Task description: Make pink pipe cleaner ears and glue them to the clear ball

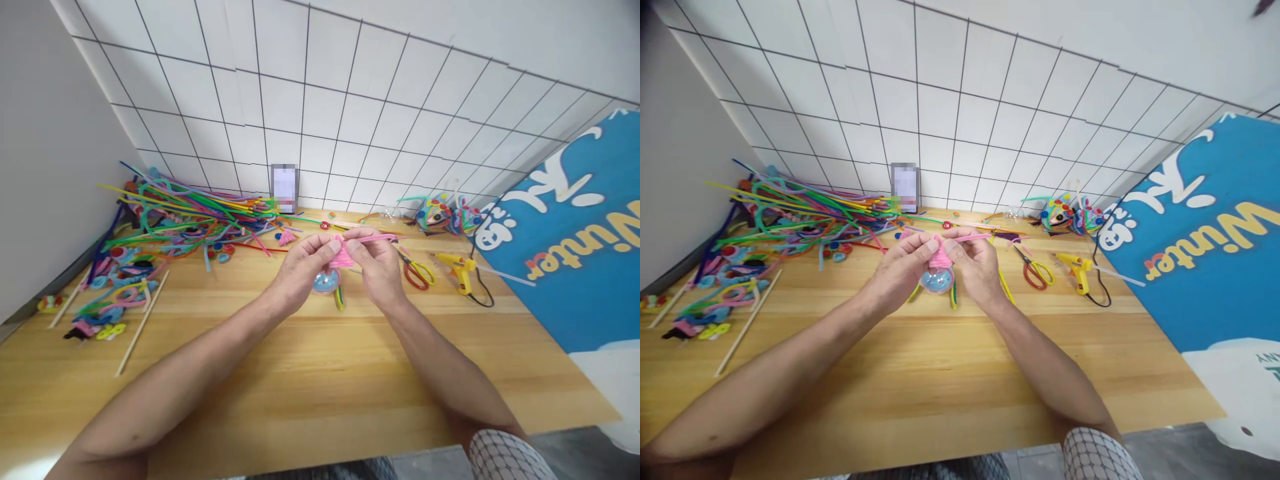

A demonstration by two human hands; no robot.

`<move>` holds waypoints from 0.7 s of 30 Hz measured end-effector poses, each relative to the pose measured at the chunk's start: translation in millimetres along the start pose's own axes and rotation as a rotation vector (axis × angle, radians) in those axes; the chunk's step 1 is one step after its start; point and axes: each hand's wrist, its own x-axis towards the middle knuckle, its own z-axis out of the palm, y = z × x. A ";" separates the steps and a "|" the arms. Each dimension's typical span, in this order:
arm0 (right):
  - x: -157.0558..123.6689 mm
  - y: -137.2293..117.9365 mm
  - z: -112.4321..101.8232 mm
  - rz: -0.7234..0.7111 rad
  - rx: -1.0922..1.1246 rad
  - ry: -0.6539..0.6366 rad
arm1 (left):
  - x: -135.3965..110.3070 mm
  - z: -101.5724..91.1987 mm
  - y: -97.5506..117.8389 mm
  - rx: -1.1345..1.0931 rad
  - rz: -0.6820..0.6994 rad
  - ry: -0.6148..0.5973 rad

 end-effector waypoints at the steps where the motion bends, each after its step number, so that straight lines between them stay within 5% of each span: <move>1: 1.2 -0.6 -2.5 -0.027 -0.014 -0.032 | 0.3 0.6 2.2 -0.054 -0.049 -0.032; 8: 9.6 -3.1 -22.9 -0.196 -0.210 -0.127 | 2.9 1.7 6.1 -0.151 -0.255 -0.133; 15: 3.9 8.9 -14.8 -0.174 -0.413 -0.129 | 1.0 8.2 11.0 -0.279 -0.380 0.099; 21: 2.1 5.1 -14.5 -0.484 -0.609 -0.457 | 11.6 -0.6 6.2 -0.302 -0.530 0.189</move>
